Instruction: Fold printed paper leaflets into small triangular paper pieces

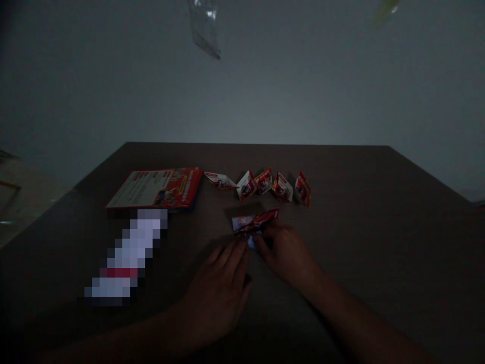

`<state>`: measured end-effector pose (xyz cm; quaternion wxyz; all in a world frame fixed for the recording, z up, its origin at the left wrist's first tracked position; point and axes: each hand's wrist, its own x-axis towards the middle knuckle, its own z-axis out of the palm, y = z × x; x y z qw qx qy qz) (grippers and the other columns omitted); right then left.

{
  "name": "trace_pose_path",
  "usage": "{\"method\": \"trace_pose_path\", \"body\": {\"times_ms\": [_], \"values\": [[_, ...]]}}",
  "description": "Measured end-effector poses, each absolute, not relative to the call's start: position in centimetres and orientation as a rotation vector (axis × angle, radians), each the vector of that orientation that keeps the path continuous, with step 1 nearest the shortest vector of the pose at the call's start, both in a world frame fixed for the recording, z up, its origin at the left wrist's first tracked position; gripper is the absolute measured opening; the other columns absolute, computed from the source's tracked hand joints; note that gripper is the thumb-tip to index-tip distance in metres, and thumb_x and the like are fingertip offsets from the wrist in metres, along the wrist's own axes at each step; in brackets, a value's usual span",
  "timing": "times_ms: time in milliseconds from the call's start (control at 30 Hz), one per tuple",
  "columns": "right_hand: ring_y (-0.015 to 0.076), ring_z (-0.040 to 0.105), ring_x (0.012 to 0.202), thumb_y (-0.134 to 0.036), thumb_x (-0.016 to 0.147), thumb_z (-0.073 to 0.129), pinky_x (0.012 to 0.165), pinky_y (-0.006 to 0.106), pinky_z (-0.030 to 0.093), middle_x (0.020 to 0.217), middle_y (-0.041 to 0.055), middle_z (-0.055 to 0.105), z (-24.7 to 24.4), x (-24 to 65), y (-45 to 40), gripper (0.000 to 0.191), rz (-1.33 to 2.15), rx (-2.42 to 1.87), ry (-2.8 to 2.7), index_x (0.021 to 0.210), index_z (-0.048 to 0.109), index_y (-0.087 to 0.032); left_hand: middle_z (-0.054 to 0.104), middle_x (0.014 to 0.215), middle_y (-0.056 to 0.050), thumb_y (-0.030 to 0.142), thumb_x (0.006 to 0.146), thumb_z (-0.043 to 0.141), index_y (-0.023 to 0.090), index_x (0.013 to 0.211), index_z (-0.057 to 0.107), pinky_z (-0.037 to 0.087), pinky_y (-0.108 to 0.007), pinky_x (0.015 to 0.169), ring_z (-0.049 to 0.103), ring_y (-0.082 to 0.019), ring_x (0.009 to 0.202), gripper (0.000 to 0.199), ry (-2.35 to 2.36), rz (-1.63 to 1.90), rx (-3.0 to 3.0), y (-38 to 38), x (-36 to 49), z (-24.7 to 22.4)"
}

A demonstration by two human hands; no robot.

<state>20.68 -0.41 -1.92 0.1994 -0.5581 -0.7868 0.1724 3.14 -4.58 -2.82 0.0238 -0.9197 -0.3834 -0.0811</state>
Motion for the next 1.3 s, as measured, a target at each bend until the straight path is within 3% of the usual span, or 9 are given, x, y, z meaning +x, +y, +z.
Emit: {"method": "trace_pose_path", "body": {"times_ms": [333,933,1300], "values": [[0.0165,0.062,0.069,-0.021,0.086,0.05,0.065,0.027,0.046,0.084,0.0074,0.064,-2.17,20.71,-0.44,0.018,0.462,-1.609,-2.193,0.077,0.064,-0.015,0.041,0.139,-0.02,0.032,0.092,0.037,0.002,0.129,0.045,0.029,-0.041,0.105,0.035,-0.031,0.13,0.049,-1.233,-0.277,-2.879,-4.42,2.94,-2.74],[0.0152,0.059,0.065,-0.024,0.086,0.049,0.061,0.025,0.041,0.077,0.0058,0.063,-2.35,20.7,0.18,0.023,0.437,-1.725,-2.214,0.069,0.062,-0.016,0.039,0.14,-0.02,0.036,0.091,0.037,0.003,0.132,0.041,0.027,-0.043,0.105,0.035,-0.031,0.128,0.052,-1.278,-0.255,-2.912,-4.17,2.82,-2.39],[0.0155,0.06,0.064,-0.024,0.085,0.049,0.059,0.025,0.04,0.075,0.0066,0.064,-1.92,20.7,0.36,0.026,0.48,-1.744,-2.176,0.064,0.063,-0.016,0.046,0.133,-0.017,0.039,0.089,0.041,0.004,0.129,0.044,0.027,-0.044,0.104,0.039,-0.03,0.121,0.053,-1.408,-0.263,-2.923,-3.91,2.44,-1.94]]}}
